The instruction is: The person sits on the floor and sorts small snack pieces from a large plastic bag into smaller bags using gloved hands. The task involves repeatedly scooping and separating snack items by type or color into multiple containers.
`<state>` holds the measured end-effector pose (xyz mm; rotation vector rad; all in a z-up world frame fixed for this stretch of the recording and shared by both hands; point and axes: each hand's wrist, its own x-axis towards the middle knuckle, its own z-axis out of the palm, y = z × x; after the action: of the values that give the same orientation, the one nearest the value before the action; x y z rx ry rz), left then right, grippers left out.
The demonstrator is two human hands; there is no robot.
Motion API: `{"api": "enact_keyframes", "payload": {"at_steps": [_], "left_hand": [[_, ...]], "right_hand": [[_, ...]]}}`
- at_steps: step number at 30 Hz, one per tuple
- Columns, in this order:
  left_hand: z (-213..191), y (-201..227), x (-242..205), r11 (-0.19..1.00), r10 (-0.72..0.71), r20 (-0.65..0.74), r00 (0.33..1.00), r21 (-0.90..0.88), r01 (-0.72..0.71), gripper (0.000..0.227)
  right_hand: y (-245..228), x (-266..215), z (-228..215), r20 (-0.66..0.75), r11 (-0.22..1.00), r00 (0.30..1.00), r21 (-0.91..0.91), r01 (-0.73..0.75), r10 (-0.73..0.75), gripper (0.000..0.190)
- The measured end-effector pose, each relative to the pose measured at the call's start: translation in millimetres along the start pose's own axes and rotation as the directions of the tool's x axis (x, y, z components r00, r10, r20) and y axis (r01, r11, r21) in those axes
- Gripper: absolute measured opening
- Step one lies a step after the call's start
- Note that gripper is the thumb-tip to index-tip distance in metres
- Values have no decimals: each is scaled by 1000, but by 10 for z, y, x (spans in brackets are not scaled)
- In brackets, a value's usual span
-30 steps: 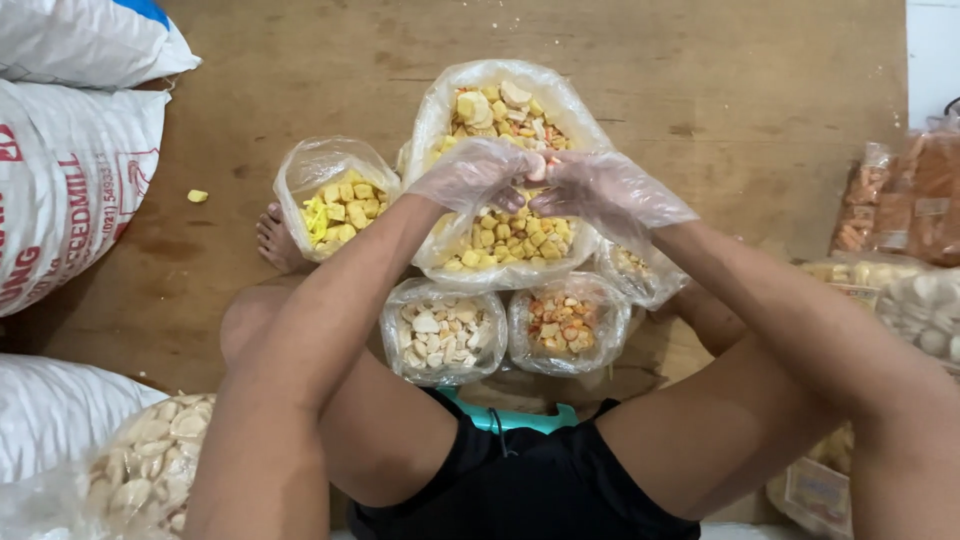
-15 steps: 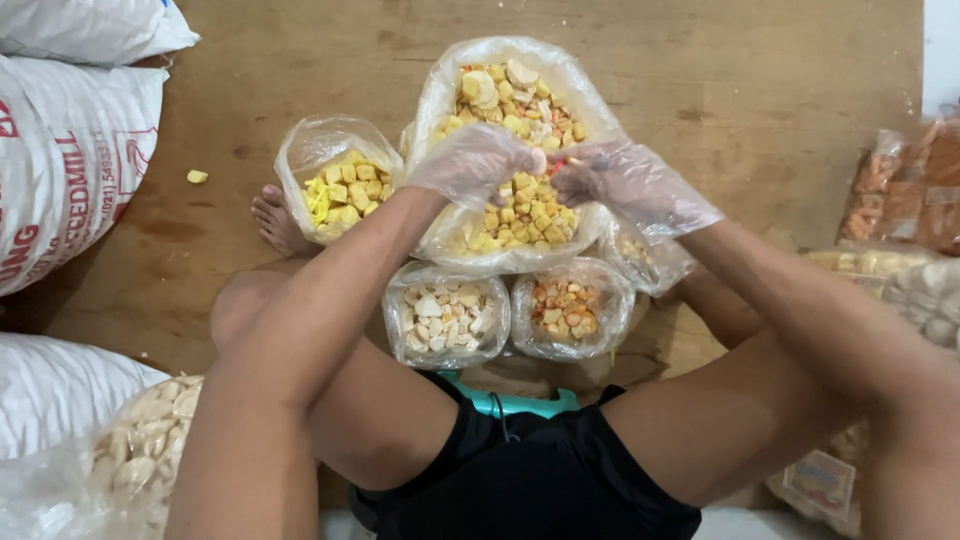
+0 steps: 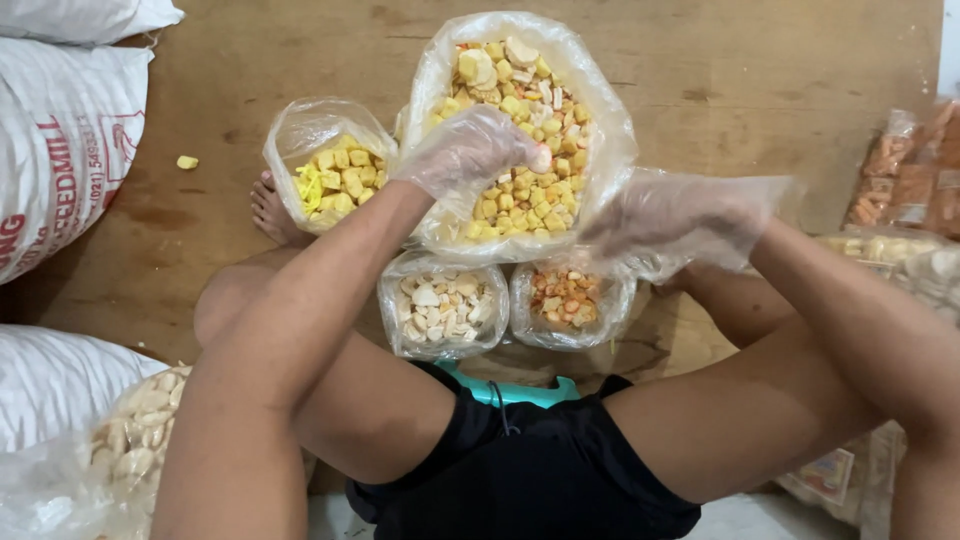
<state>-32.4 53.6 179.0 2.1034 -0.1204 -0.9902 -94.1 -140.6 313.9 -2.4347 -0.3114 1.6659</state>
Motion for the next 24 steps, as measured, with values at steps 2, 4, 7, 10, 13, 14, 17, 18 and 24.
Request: {"api": "enact_keyframes", "payload": {"at_steps": [2, 4, 7, 10, 13, 14, 17, 18, 24], "left_hand": [[38, -47, 63, 998, 53, -3, 999, 28, -53, 19], [62, 36, 33, 993, 103, 1, 995, 55, -103, 16], [121, 178, -90, 976, 163, 20, 986, -148, -158, 13], [251, -7, 141, 943, 262, 50, 964, -227, -245, 28], [267, -250, 392, 968, 248, 158, 956, -17, -249, 26], [228, -246, 356, 981, 195, 44, 980, -22, -194, 27], [132, -386, 357, 983, 173, -56, 983, 71, -169, 25], [100, -454, 382, 965, 208, -45, 977, 170, -197, 21], [115, -1059, 689, 652, 374, 95, 922, 681, -335, 20]], "right_hand": [[129, 141, -33, -121, 990, 992, 128, 51, -35, 47], [184, 216, -14, -240, 962, 969, 251, 113, -51, 49], [116, 264, 96, -337, 749, 941, 614, 249, -37, 64], [193, 402, 149, -408, 701, 912, 661, 267, 37, 32], [284, 415, 167, -467, 521, 875, 720, 458, -124, 21], [171, 262, 88, -322, 778, 943, 570, 266, -87, 23], [80, 131, 2, -64, 973, 998, 229, 31, -17, 34], [94, 142, -6, 65, 993, 998, 114, 17, -25, 42], [192, 408, 51, -38, 999, 999, 48, 26, -24, 43]]}}
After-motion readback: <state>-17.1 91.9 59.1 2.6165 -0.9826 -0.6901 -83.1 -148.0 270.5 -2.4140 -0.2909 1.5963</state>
